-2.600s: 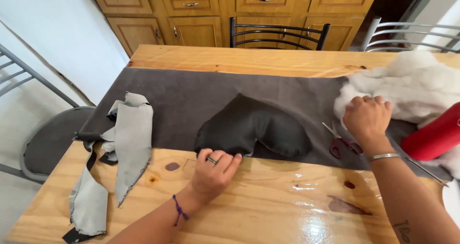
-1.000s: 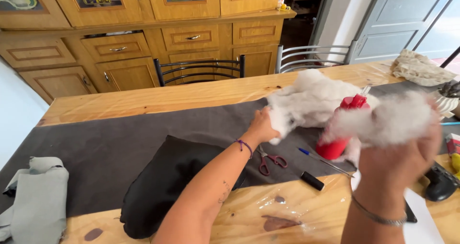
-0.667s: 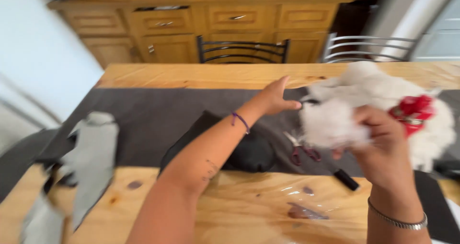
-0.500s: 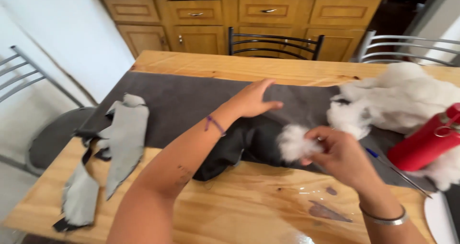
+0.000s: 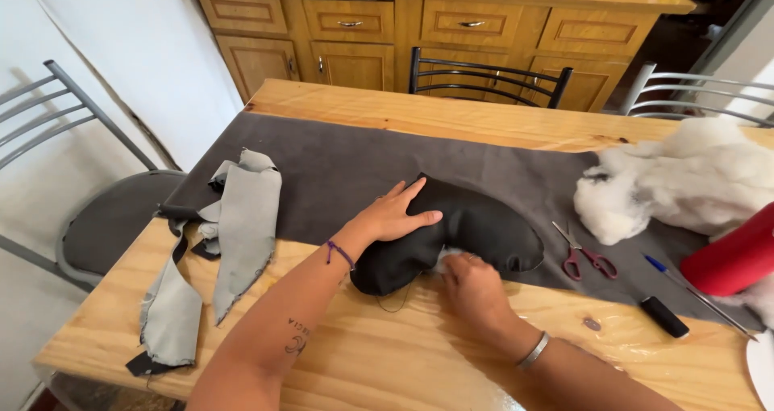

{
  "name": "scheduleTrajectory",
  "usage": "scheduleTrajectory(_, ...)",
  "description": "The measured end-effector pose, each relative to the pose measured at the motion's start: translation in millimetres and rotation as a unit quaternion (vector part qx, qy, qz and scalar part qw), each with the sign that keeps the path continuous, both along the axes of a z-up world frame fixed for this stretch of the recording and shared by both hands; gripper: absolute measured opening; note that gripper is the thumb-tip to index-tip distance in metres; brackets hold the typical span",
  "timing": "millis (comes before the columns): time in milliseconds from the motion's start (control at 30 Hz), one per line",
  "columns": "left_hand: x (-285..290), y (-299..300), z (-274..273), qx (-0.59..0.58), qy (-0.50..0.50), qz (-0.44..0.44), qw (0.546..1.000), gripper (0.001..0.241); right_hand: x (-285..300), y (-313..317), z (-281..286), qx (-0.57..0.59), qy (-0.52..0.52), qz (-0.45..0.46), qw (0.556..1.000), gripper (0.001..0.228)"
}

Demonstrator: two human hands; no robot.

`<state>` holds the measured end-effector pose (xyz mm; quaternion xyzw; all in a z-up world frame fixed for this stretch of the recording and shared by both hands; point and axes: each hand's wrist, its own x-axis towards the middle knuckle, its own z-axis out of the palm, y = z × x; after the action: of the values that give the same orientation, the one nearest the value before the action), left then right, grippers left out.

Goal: Hand-sewing a black fabric pillow closed using a needle and thread.

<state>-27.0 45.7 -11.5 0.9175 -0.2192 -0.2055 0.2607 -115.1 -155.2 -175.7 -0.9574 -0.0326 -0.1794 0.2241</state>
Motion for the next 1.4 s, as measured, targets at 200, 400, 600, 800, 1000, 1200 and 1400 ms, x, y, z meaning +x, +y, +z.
scheduleTrajectory(200,1.0,1.0,13.1,-0.012,0.116,0.040,0.992,0.102,-12.4,3.0,21.3,0.050,-0.176,0.182,0.966,0.017)
scheduleTrajectory(400,6.3,6.1,8.7,-0.046,0.138,0.032,0.989,0.101,-17.7,-2.2,39.5,-0.151,-0.175,0.307,0.923,0.042)
scheduleTrajectory(600,4.8,3.9,7.5,-0.049,0.140,0.040,0.988,0.100,-23.4,22.9,42.7,0.250,0.148,0.235,0.927,0.080)
scheduleTrajectory(800,3.7,-0.4,0.6,-0.029,0.123,0.048,0.991,0.098,-3.8,30.6,55.2,0.698,0.316,0.310,0.563,0.021)
scheduleTrajectory(1000,7.1,1.8,-1.7,-0.038,0.115,0.054,0.991,0.099,-12.3,13.8,42.5,0.659,0.280,0.171,0.677,0.050)
scheduleTrajectory(1200,10.3,1.5,-3.9,-0.044,0.118,0.044,0.991,0.101,-44.7,16.7,30.8,0.507,0.128,-0.020,0.852,0.032)
scheduleTrajectory(1400,12.4,1.7,-6.7,-0.041,0.108,0.047,0.992,0.100,-48.0,38.8,75.8,0.429,0.099,0.198,0.876,0.050)
